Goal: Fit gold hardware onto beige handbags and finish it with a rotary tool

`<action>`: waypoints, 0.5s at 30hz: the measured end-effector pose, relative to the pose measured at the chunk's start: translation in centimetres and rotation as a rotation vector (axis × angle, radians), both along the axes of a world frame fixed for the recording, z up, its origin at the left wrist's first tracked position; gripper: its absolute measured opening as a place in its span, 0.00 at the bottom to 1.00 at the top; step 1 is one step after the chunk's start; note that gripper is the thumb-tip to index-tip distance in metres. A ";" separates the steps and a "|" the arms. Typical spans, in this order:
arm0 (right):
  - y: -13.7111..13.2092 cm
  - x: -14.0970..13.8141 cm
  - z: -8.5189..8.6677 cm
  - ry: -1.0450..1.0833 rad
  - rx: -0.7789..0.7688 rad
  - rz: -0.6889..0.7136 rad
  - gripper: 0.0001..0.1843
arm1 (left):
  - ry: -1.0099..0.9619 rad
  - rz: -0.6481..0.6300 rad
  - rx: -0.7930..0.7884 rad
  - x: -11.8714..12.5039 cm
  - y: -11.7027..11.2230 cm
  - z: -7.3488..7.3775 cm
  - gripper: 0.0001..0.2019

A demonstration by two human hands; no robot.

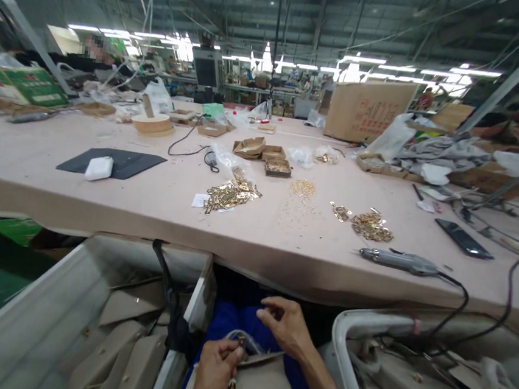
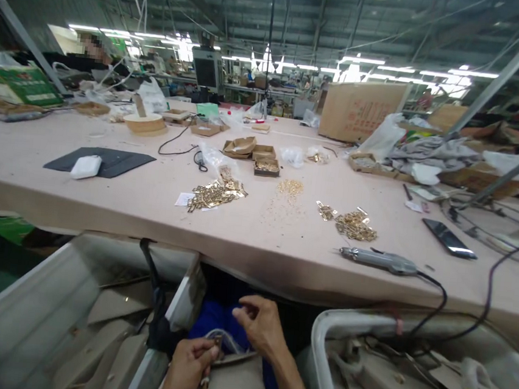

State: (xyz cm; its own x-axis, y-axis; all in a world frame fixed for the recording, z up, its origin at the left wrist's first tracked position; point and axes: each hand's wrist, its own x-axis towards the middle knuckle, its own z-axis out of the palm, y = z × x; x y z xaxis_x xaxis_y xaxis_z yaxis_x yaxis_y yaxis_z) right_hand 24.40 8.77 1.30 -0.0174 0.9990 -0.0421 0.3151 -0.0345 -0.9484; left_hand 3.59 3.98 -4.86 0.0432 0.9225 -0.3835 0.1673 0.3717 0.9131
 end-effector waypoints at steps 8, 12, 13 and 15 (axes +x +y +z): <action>2.2 17.2 9.6 -0.818 0.347 -0.948 0.29 | -0.029 0.013 -0.031 -0.1 0.1 -2.7 0.24; 4.2 22.0 11.5 -1.056 -0.098 -1.000 0.38 | -0.036 0.002 -0.054 0.1 0.2 -2.3 0.24; 4.8 22.5 11.8 -1.062 -0.179 -0.980 0.41 | -0.038 0.002 -0.056 0.1 0.2 -2.1 0.24; 6.2 23.1 12.3 -1.032 -0.277 -0.974 0.44 | -0.044 -0.001 -0.051 0.0 0.1 -1.7 0.23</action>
